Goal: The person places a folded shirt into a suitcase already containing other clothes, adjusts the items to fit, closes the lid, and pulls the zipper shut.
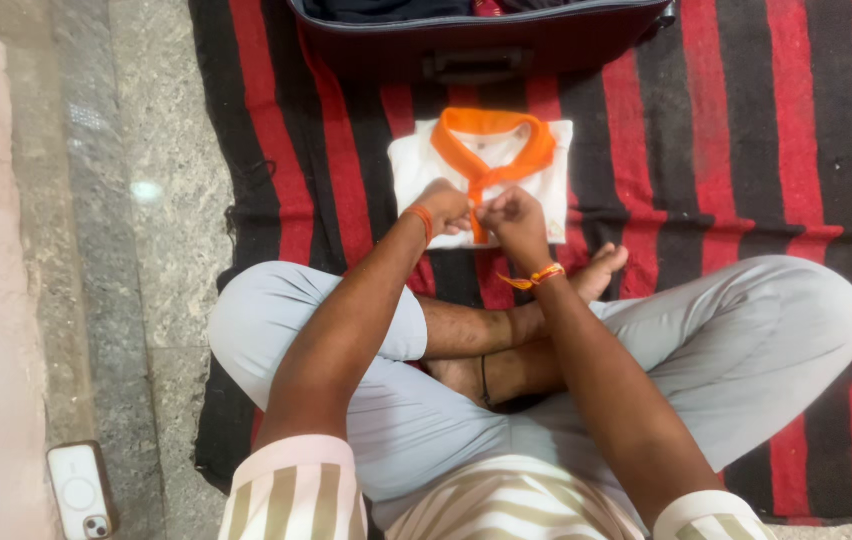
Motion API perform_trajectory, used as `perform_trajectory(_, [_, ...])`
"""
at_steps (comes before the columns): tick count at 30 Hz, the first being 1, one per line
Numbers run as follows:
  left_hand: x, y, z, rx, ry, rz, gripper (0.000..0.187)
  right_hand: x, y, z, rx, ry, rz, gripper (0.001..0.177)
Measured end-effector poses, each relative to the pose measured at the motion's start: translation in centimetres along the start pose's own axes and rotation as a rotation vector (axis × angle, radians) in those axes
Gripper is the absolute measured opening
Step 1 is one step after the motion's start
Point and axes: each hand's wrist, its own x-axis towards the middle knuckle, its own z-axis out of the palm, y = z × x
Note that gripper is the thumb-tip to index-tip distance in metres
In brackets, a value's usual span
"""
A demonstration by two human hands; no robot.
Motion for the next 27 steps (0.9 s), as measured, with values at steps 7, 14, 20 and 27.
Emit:
perform_trajectory(7, [-0.7, 0.7, -0.2, 0.018, -0.044, -0.032, 0.019, -0.4, -1.5, 0.0, -0.053, -0.033, 0.05, 0.019])
perform_trajectory(14, [-3.9, 2.2, -0.8, 0.08, -0.116, -0.031, 0.017, -0.3, -1.8, 0.0, -0.059, 0.012, 0.131, 0.02])
perform_trajectory(20, [-5.6, 2.9, -0.9, 0.085, -0.141, 0.014, 0.017, -0.2, -2.7, -0.4, 0.018, -0.075, 0.185, 0.022])
perform_trajectory(27, [-5.9, 3.2, -1.1, 0.125, -0.118, 0.03, 0.011, 0.3, -2.2, -0.8, 0.097, -0.052, 0.23, 0.024])
